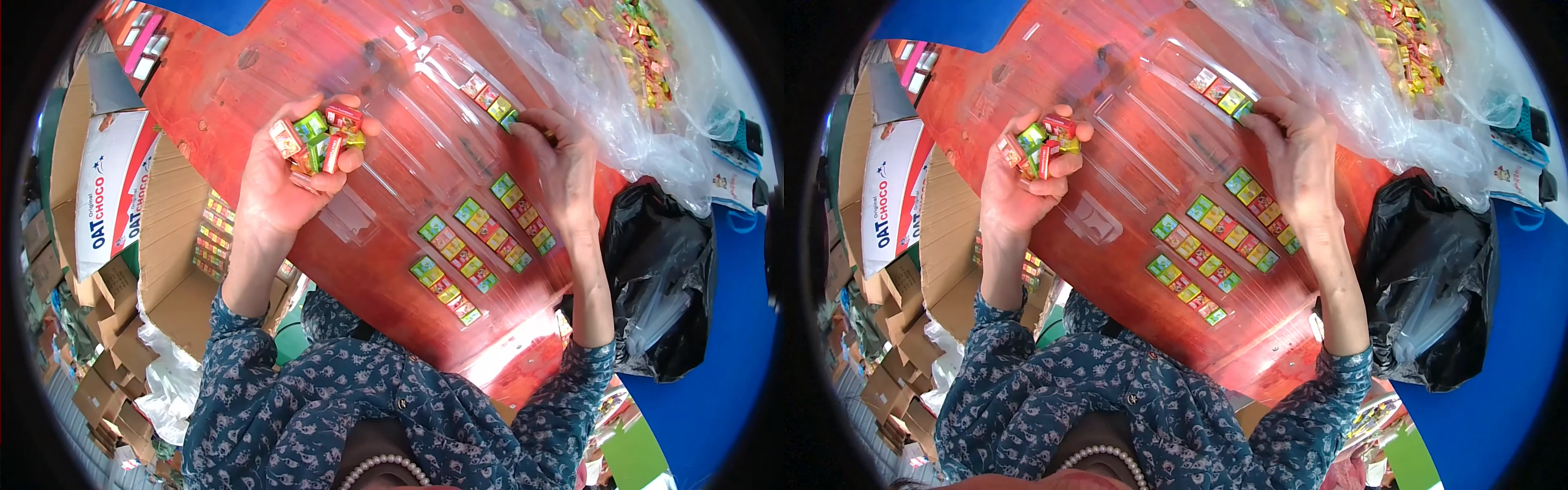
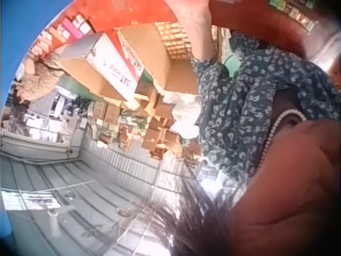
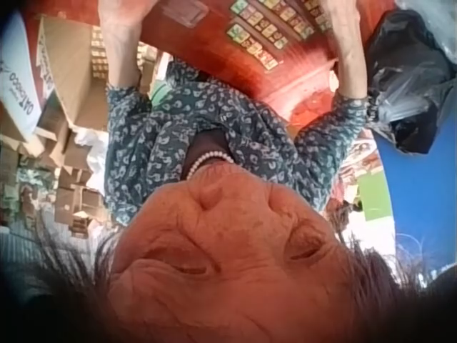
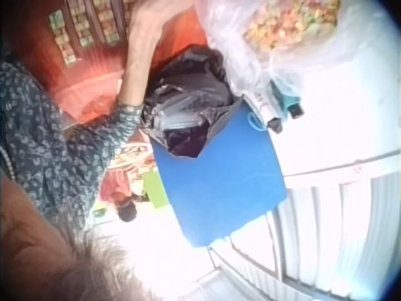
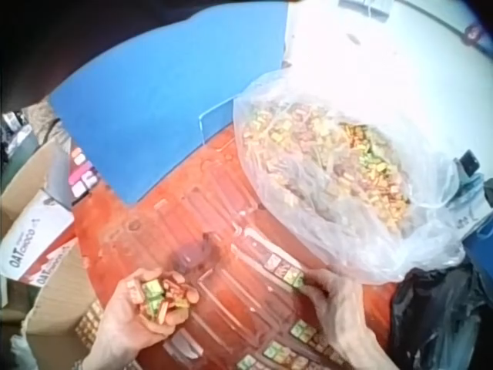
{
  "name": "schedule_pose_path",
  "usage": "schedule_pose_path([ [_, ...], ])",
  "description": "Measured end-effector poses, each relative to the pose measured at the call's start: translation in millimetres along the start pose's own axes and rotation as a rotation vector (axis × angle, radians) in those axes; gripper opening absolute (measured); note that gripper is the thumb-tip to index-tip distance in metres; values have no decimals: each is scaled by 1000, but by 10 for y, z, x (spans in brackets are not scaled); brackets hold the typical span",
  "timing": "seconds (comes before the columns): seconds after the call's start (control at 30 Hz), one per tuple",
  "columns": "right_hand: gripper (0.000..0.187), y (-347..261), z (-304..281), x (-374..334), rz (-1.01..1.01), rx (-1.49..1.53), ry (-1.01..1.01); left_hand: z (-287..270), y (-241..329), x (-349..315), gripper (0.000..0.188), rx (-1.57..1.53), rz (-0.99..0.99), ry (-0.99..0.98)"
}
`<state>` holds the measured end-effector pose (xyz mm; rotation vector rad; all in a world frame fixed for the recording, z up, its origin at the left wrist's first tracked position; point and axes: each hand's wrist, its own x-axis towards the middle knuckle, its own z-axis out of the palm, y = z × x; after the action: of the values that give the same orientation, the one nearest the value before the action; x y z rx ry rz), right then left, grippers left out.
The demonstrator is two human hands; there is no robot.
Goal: Sort small colorful candies into organized rows within plastic trays.
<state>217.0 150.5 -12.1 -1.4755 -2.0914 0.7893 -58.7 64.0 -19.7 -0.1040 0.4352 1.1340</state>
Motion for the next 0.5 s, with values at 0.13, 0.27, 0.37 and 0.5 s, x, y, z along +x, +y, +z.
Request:
schedule_pose_path([
  [0.13, 15, 19, -79, 21, 240, 365, -114, 5, -38, 8, 36, 48, 13, 16],
  [0.27, 14, -79, -82, -27, 98, -16, -125, -1, -52, 26, 36, 39, -3, 24],
  [0.37, 14, -130, -52, -53, 52, -81, -106, -10, -56, 28, 36, 25, -13, 19],
  [0.5, 16, -124, -33, -64, 34, -87, -64, -20, -71, 28, 35, 22, -6, 15],
])
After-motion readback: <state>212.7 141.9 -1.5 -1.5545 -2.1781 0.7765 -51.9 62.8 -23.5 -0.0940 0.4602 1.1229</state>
